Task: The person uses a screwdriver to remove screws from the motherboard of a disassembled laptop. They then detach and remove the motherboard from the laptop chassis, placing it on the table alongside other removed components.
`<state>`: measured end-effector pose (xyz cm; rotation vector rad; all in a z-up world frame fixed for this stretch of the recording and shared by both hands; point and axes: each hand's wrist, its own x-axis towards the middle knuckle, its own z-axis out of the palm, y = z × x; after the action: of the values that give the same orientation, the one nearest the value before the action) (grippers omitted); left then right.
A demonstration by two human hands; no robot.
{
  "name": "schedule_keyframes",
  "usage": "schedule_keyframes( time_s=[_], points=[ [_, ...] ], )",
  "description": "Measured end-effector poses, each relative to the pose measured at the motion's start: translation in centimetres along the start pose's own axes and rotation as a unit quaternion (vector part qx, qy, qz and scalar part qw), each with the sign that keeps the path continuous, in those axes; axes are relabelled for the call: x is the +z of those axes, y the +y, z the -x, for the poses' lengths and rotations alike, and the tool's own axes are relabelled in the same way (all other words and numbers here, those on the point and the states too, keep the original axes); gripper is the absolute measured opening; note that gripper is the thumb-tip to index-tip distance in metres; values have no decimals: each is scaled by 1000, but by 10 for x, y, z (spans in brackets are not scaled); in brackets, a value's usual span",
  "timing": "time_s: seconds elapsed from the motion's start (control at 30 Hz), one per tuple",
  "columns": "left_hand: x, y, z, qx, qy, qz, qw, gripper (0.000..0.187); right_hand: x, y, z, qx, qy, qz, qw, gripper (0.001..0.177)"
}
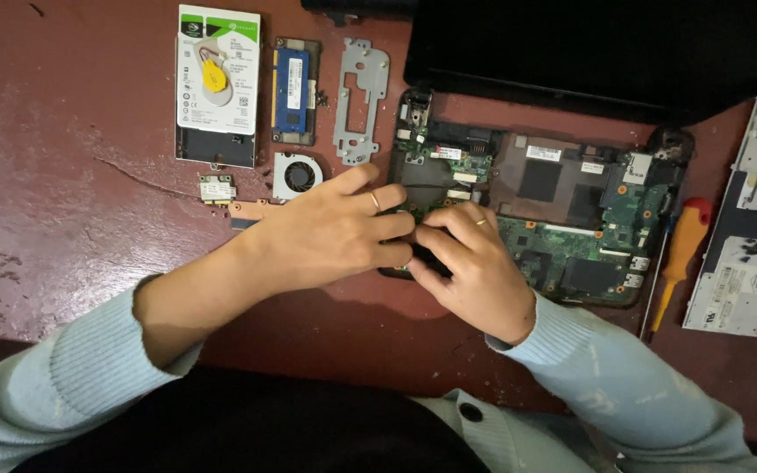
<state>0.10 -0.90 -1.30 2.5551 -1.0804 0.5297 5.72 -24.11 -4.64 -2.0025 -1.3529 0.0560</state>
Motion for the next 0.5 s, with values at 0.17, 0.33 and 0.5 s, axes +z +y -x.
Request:
schedule_keyframes(
  time_s=[0.17, 0.33, 0.5],
  points=[
    [-21, -1, -2, -27, -12, 25, 999, 19, -1, 0, -1, -1, 5, -13, 1000, 18],
    [-23, 11, 14, -96, 6, 54, 994, 19, -7, -7, -6, 3, 16, -32, 999, 18],
    [-27, 32, 24, -231, -4, 80, 970, 46, -22, -26, -20, 3, -51, 64, 997, 19]
  ],
)
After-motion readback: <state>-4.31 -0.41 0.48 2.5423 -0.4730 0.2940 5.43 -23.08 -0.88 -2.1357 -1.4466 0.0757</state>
